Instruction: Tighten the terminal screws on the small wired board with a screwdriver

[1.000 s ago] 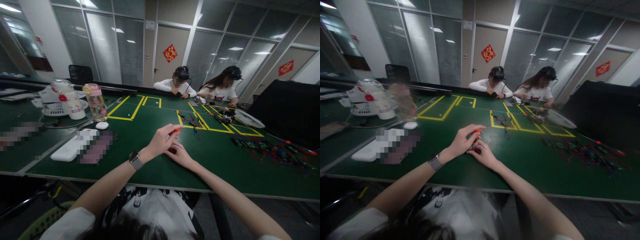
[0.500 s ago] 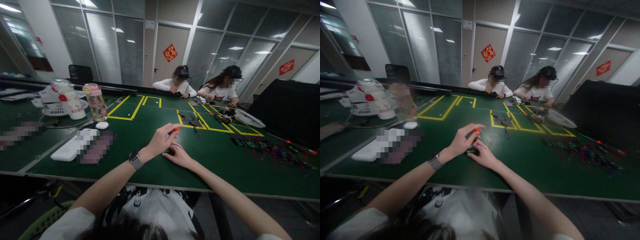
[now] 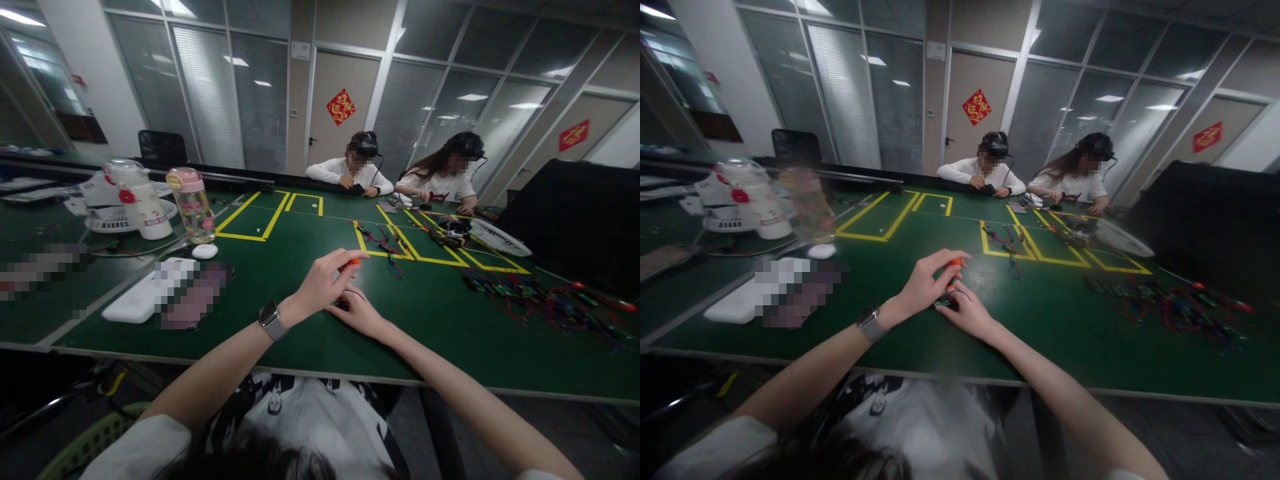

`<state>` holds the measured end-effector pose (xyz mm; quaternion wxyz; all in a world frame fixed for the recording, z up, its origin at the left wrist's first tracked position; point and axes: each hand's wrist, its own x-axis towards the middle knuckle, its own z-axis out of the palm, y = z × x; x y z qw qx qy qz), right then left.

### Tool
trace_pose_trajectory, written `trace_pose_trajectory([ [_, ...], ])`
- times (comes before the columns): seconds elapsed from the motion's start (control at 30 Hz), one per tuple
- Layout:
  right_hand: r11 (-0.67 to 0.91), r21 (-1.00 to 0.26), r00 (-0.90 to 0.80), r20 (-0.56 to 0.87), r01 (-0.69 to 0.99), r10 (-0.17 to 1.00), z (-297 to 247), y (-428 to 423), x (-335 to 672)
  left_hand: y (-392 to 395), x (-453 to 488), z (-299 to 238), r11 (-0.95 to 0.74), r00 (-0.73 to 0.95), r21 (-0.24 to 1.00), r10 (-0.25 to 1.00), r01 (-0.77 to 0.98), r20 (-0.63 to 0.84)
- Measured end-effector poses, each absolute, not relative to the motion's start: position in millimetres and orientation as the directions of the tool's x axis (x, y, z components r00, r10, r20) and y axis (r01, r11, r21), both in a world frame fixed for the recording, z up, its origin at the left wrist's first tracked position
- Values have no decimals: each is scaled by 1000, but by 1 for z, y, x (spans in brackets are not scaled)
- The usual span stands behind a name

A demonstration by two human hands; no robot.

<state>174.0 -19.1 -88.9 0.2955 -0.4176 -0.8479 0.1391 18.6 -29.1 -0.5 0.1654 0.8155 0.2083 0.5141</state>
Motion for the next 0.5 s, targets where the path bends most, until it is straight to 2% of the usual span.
trace_pose_trajectory([
  [0.5, 627, -489, -483, 400, 606, 779, -88, -19, 175, -28, 18, -1, -867, 375, 453, 499, 209, 782],
])
